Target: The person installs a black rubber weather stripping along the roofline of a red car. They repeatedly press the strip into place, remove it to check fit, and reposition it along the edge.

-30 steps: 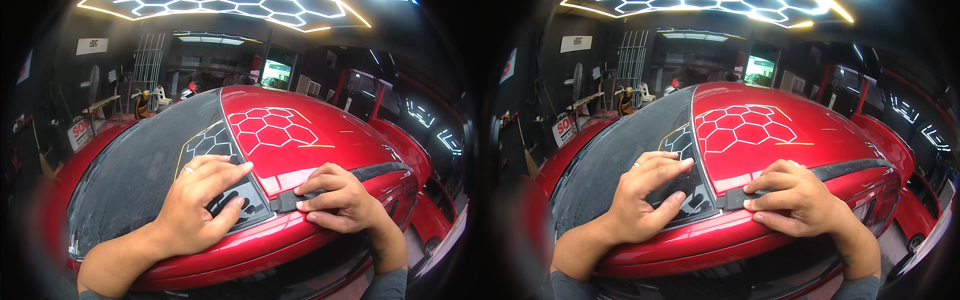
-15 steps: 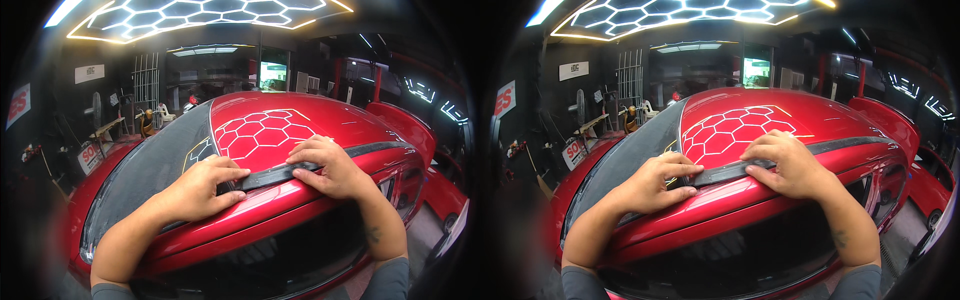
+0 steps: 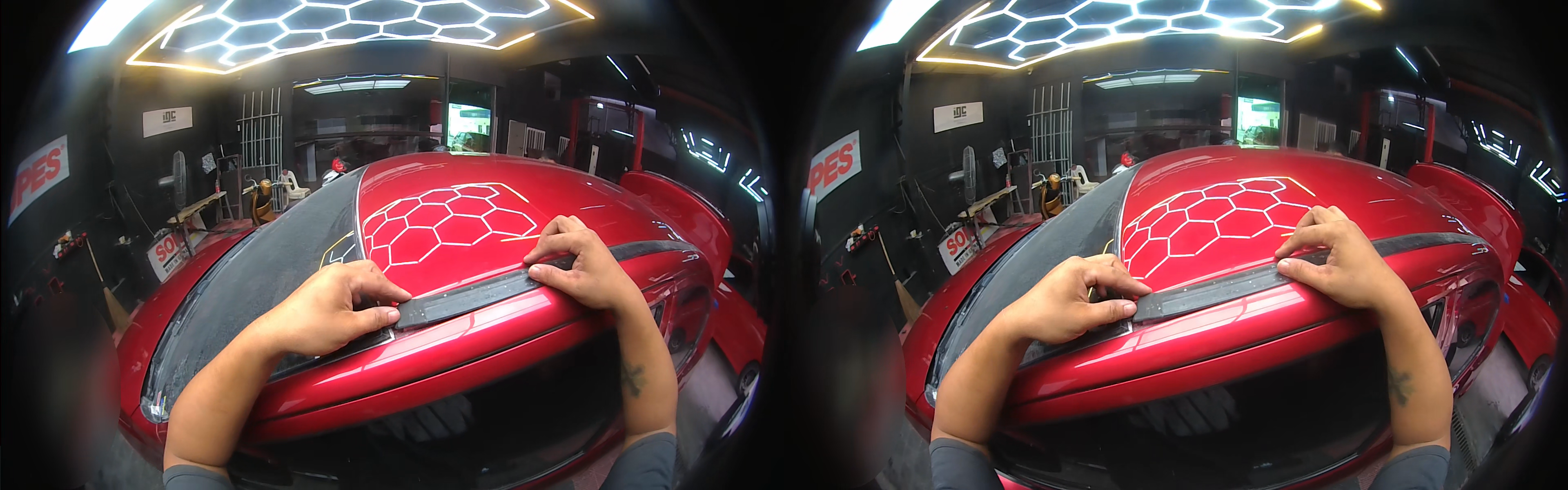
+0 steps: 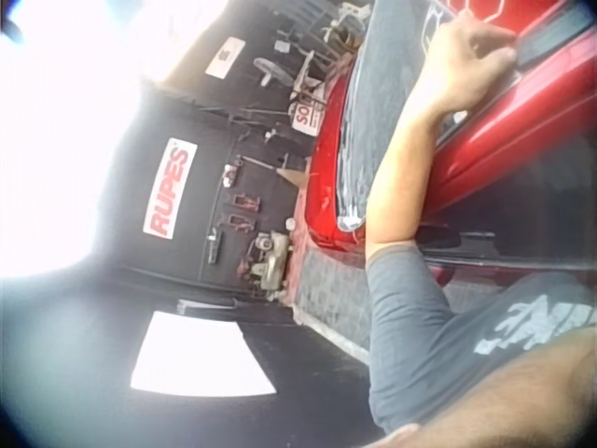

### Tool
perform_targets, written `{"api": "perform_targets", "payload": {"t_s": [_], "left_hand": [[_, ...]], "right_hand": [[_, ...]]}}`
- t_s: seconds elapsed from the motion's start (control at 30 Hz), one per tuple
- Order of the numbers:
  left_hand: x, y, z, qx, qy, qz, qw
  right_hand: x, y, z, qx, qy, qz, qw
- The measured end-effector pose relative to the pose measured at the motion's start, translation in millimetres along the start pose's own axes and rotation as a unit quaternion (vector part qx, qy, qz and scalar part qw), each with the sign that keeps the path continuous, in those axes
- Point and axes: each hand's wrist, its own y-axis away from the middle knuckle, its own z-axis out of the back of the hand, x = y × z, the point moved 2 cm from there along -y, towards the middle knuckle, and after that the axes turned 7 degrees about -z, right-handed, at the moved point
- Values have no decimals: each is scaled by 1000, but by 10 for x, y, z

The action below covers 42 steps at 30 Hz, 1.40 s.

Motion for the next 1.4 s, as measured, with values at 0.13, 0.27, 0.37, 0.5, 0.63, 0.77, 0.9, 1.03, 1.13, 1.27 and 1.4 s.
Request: {"api": "perform_targets", "payload": {"t_s": [0.13, 0.27, 0.37, 0.5, 0.63, 0.77, 0.9, 1.03, 1.13, 1.27, 1.4], "left_hand": [[70, 41, -30, -10, 19, -19, 1000], [99, 35, -39, -11, 60, 19, 998], [48, 1, -10, 9, 105, 72, 992], [93, -28, -14, 7, 62, 36, 997], [127, -96, 70, 38, 43, 34, 998], [113, -198, 160, 81, 26, 40, 996], [166, -237, 158, 91, 49, 63, 993], [100, -390, 192, 144, 25, 72, 987], [105, -467, 212, 162, 22, 58, 985], [229, -362, 161, 125, 67, 50, 989], [229, -275, 124, 89, 64, 43, 993]], "right_hand": [[-46, -9, -54, -18, -4, 23, 1000], [-8, -19, -68, -6, -50, -1, 999], [35, -20, -62, 0, -63, -18, 998], [20, -7, -70, -5, -63, -24, 998], [26, -1, -89, -6, -61, -39, 997], [53, 8, -78, -3, -73, -46, 996], [55, -2, -87, -6, -64, -44, 997], [50, -22, -99, -9, -54, -43, 998], [54, -7, -107, -14, -53, -42, 998], [45, 4, -111, -19, -55, -27, 998], [47, 28, -115, -27, -51, -42, 997]]}}
